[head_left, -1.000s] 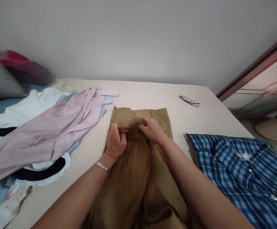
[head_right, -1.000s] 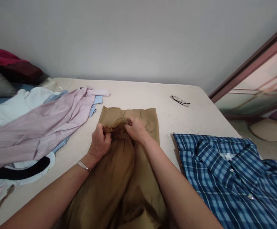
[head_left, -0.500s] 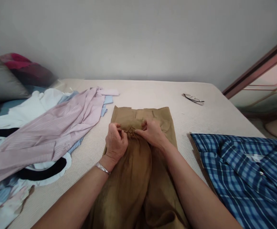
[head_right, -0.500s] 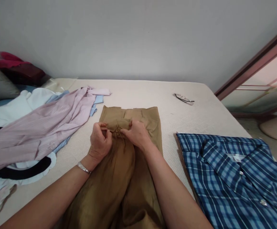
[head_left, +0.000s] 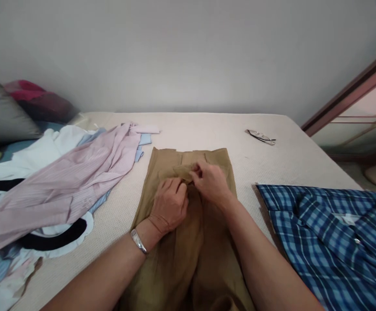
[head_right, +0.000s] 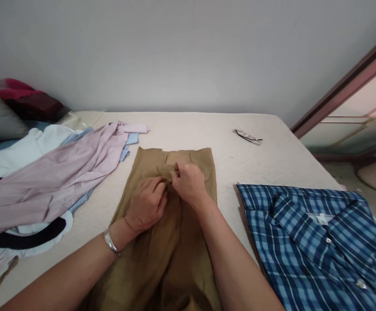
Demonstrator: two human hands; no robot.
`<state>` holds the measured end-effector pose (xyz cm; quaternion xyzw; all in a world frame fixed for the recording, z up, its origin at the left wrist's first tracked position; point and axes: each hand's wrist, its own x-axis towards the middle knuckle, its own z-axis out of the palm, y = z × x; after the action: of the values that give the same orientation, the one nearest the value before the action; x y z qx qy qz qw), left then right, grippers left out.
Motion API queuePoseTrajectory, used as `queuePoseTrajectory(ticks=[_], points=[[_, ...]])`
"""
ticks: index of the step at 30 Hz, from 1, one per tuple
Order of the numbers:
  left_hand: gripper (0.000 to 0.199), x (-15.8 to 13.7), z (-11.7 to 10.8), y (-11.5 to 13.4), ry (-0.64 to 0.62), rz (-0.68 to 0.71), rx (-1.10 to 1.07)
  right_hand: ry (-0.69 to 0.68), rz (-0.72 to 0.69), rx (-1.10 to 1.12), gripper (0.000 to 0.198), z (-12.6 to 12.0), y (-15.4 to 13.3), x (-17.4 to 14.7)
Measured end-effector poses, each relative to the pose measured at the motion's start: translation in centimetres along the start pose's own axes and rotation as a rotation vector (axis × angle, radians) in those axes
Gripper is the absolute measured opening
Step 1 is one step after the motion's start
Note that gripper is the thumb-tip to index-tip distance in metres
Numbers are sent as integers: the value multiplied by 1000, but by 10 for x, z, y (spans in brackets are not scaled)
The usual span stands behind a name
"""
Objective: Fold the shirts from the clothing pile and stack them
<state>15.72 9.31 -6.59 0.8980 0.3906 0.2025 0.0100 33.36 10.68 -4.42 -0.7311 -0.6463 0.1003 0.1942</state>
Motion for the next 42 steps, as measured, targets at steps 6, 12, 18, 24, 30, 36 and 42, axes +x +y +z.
queuePoseTrajectory(ticks=[6, 12, 18, 24, 30, 36, 42], points=[[27, 5, 2, 1, -116, 41, -81, -165, -51, -65, 18, 8, 3, 4], [51, 7, 2, 3, -156, 49, -100, -4, -45, -208, 30, -13, 15, 51], [35, 61, -11, -54, -140, -97, -146, -269, -119, -248, 54, -37, 49, 105], [56, 152, -20, -123, -516, -252, 151, -410, -121, -361, 64, -39, 52, 123], [33, 181, -17, -125, -752, -236, 85, -633, -84, -281, 40, -48, 41, 127], [23, 162, -41, -120, -679, -110, -11, -437, -226, -334, 21, -54, 54, 102], [16, 116, -71, -107, -464, 80, 19, -203, -427, -562, 11, -69, 38, 48]])
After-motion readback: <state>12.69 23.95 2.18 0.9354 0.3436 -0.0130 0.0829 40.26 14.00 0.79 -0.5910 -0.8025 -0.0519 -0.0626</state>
